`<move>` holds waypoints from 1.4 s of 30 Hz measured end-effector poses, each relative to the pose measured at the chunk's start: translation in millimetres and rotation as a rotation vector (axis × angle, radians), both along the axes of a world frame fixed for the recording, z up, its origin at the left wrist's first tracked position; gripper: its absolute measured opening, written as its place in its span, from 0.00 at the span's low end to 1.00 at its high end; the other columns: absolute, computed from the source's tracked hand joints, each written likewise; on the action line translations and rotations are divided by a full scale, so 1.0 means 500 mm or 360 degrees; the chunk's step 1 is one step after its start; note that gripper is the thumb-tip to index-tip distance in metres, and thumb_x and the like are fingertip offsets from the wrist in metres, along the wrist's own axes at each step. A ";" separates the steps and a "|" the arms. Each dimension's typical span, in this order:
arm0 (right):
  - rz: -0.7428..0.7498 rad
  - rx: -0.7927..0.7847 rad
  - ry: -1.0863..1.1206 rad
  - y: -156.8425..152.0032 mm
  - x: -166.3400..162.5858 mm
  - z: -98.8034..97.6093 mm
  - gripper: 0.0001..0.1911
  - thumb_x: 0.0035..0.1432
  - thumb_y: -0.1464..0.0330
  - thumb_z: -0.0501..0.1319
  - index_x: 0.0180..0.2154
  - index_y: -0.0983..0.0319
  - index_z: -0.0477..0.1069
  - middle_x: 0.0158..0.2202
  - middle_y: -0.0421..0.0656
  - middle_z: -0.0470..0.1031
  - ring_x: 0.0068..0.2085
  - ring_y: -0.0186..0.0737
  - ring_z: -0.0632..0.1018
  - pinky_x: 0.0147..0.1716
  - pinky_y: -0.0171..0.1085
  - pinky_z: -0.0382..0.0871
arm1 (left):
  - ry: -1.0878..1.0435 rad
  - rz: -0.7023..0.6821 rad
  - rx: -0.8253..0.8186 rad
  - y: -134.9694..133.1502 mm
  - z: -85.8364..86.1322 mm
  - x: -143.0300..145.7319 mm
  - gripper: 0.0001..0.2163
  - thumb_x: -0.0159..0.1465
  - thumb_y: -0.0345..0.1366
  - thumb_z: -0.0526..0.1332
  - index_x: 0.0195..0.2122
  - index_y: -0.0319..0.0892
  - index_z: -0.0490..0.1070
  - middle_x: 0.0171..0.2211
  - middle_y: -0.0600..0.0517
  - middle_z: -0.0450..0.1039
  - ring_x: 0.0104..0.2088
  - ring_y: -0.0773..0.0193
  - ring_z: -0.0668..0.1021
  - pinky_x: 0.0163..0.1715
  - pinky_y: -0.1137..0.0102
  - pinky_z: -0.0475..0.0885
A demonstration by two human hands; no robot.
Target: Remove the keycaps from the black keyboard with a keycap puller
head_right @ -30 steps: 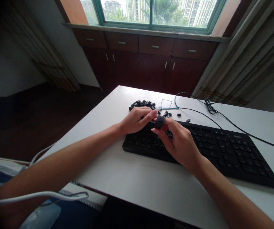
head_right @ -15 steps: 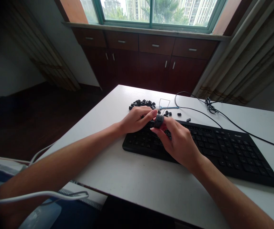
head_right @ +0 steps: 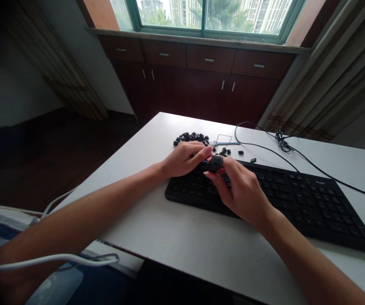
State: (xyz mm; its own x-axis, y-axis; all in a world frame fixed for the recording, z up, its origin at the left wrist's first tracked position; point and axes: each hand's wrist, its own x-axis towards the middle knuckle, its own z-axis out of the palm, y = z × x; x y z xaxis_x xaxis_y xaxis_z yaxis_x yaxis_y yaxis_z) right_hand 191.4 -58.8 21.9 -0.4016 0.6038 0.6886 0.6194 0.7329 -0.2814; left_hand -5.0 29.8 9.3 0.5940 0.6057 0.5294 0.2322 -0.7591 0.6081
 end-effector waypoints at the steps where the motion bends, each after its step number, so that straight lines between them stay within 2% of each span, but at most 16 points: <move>1: 0.0002 0.0034 -0.0023 0.000 0.001 0.001 0.15 0.64 0.72 0.64 0.52 0.60 0.69 0.40 0.48 0.80 0.39 0.44 0.82 0.38 0.39 0.77 | 0.0001 0.0002 -0.0001 0.000 0.000 0.000 0.22 0.75 0.43 0.49 0.32 0.38 0.77 0.31 0.49 0.77 0.35 0.65 0.78 0.40 0.71 0.72; 5: 0.0003 0.0138 -0.0058 0.003 0.007 0.003 0.15 0.63 0.73 0.65 0.51 0.60 0.69 0.40 0.48 0.80 0.39 0.45 0.82 0.39 0.40 0.77 | -0.0013 -0.0009 -0.0016 0.000 0.000 0.001 0.21 0.75 0.43 0.49 0.34 0.39 0.78 0.33 0.49 0.78 0.36 0.65 0.79 0.42 0.70 0.72; 11: -0.0001 0.0095 0.0032 0.002 0.013 -0.004 0.17 0.61 0.72 0.67 0.51 0.59 0.70 0.41 0.46 0.81 0.37 0.42 0.82 0.38 0.39 0.78 | -0.0013 -0.0009 -0.0027 -0.001 0.001 0.000 0.21 0.75 0.43 0.49 0.35 0.39 0.79 0.34 0.49 0.79 0.37 0.64 0.80 0.43 0.69 0.73; 19: 0.0188 0.0045 -0.0055 0.007 0.015 -0.010 0.20 0.61 0.74 0.67 0.53 0.56 0.70 0.47 0.47 0.81 0.47 0.47 0.82 0.48 0.45 0.78 | -0.0022 -0.0015 -0.0054 -0.003 0.002 0.001 0.21 0.75 0.43 0.50 0.36 0.39 0.79 0.35 0.49 0.80 0.38 0.64 0.81 0.44 0.70 0.73; 24: 0.0167 0.0062 -0.0016 0.006 0.016 -0.007 0.21 0.60 0.75 0.67 0.54 0.55 0.70 0.47 0.46 0.81 0.46 0.47 0.82 0.47 0.46 0.78 | -0.0019 -0.0011 -0.0050 -0.003 0.004 0.000 0.21 0.75 0.44 0.49 0.35 0.40 0.79 0.35 0.49 0.81 0.38 0.64 0.81 0.44 0.70 0.73; 28: 0.0085 -0.0007 0.0120 0.002 0.011 -0.005 0.18 0.60 0.73 0.68 0.50 0.56 0.71 0.45 0.45 0.82 0.43 0.45 0.82 0.44 0.43 0.78 | -0.0021 -0.0020 -0.0051 -0.003 0.005 0.000 0.20 0.75 0.43 0.50 0.36 0.41 0.79 0.35 0.50 0.81 0.39 0.65 0.81 0.44 0.70 0.74; 31: -0.0040 -0.0174 0.0355 0.001 0.007 0.001 0.12 0.62 0.69 0.67 0.48 0.56 0.73 0.42 0.43 0.81 0.40 0.43 0.82 0.39 0.41 0.78 | -0.0017 -0.0013 -0.0049 -0.003 0.005 0.000 0.20 0.75 0.43 0.50 0.36 0.41 0.79 0.35 0.50 0.81 0.40 0.65 0.81 0.45 0.70 0.74; 34: -0.0161 -0.0411 0.0778 0.008 0.012 0.010 0.09 0.66 0.65 0.63 0.48 0.57 0.75 0.40 0.43 0.80 0.37 0.41 0.81 0.35 0.40 0.78 | -0.0004 -0.0024 -0.0054 -0.002 0.005 0.000 0.20 0.75 0.42 0.50 0.37 0.41 0.79 0.35 0.49 0.81 0.40 0.65 0.81 0.46 0.69 0.74; 38: -0.0231 -0.0643 0.1233 0.033 0.038 0.011 0.15 0.67 0.59 0.61 0.51 0.56 0.76 0.34 0.42 0.76 0.33 0.39 0.79 0.29 0.38 0.78 | -0.0002 -0.0033 -0.0058 0.000 0.003 0.001 0.19 0.75 0.42 0.50 0.37 0.42 0.79 0.36 0.50 0.81 0.41 0.65 0.81 0.46 0.68 0.74; 42: -0.0301 -0.0755 0.1502 0.058 0.066 0.004 0.16 0.64 0.56 0.64 0.50 0.55 0.77 0.35 0.40 0.74 0.35 0.38 0.79 0.32 0.37 0.80 | 0.0017 -0.0007 -0.0062 0.001 0.001 0.000 0.19 0.75 0.43 0.51 0.37 0.42 0.79 0.36 0.50 0.81 0.41 0.65 0.81 0.46 0.68 0.74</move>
State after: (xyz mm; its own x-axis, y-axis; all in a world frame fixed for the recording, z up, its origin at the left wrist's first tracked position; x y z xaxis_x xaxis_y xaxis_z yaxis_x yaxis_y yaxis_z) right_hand 224.7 -29.6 24.0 0.2980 0.8879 0.3505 0.0950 0.3377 -0.9364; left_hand -5.0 30.6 9.8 0.6022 0.6230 0.4992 0.2352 -0.7360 0.6348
